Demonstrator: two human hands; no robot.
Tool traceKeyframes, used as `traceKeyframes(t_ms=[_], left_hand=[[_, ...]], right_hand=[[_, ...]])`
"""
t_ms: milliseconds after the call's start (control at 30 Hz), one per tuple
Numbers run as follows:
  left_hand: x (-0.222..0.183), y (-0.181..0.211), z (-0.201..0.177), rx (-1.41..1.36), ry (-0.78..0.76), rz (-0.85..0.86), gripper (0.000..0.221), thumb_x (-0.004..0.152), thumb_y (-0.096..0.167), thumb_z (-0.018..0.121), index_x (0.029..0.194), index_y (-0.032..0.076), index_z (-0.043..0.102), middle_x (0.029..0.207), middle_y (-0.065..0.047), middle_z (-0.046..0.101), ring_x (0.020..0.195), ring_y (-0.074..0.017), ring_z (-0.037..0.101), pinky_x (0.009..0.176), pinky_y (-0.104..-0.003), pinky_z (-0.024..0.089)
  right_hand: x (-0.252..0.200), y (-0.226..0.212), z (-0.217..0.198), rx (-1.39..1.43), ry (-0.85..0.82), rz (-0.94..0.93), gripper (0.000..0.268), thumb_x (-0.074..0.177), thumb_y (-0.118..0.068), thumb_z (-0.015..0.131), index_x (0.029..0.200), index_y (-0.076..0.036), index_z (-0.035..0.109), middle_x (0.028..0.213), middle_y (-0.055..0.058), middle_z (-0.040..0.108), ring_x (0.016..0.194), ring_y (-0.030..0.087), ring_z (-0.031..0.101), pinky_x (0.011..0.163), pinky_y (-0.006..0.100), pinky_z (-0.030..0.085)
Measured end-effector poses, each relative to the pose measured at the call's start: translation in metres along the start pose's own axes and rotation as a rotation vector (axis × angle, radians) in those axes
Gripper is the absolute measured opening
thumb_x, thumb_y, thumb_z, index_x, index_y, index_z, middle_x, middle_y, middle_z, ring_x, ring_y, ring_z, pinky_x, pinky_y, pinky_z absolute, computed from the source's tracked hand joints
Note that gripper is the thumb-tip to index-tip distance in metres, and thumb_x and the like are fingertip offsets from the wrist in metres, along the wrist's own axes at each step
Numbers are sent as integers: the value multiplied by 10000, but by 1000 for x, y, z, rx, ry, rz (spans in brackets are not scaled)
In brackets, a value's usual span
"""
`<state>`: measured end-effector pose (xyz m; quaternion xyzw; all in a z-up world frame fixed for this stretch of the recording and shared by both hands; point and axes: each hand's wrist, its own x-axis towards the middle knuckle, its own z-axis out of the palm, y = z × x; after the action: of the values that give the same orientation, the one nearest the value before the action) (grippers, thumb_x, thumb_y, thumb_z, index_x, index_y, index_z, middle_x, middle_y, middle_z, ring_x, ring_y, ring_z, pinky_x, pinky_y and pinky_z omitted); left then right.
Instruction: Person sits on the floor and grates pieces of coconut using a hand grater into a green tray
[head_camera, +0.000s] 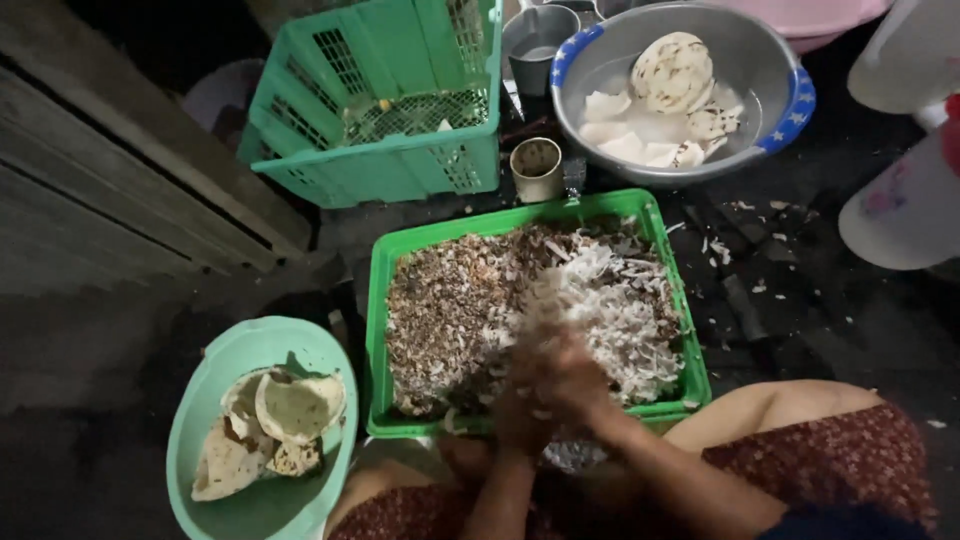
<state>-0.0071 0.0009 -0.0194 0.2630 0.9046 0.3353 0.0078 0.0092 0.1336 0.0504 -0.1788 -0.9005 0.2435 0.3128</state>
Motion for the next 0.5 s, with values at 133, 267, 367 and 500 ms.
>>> traceKeyframes(t_ms=[133,267,367,500], left_hand=[[-14,-12,18,-265,-156,-496,560,893,447,698,1410,279,564,1224,-13,699,1124,-257,683,841,-444,632],[-4,11,-8,-1259,-10,-743,666,721,168,524,1371,130,659,1119,-142,653,841,-273,592,572,-331,458],[-3,-10,9,196,-189,-19,654,892,425,531,1495,218,381,1387,-113,580,872,-401,676,625,-517,529],[2,48,-37,-57,76,-27,671,852,308,649,1489,214,461,1331,-19,673,910,-236,717,641,-350,534]], right_hand=[[-6,35,7,-11,-233,101,272,655,-384,795,881,-235,765,1123,53,600,888,346,678,672,468,607],[-1,20,-6,-11,-223,36,419,1048,-445,299,1399,-436,527,1195,230,526,429,100,353,250,248,280],[-5,-17,-42,72,-511,-7,439,831,-276,651,1266,-221,643,1472,117,481,901,284,655,641,374,603],[22,16,-9,174,-270,254,581,977,-516,431,767,-102,780,1448,183,489,584,173,559,340,314,429]])
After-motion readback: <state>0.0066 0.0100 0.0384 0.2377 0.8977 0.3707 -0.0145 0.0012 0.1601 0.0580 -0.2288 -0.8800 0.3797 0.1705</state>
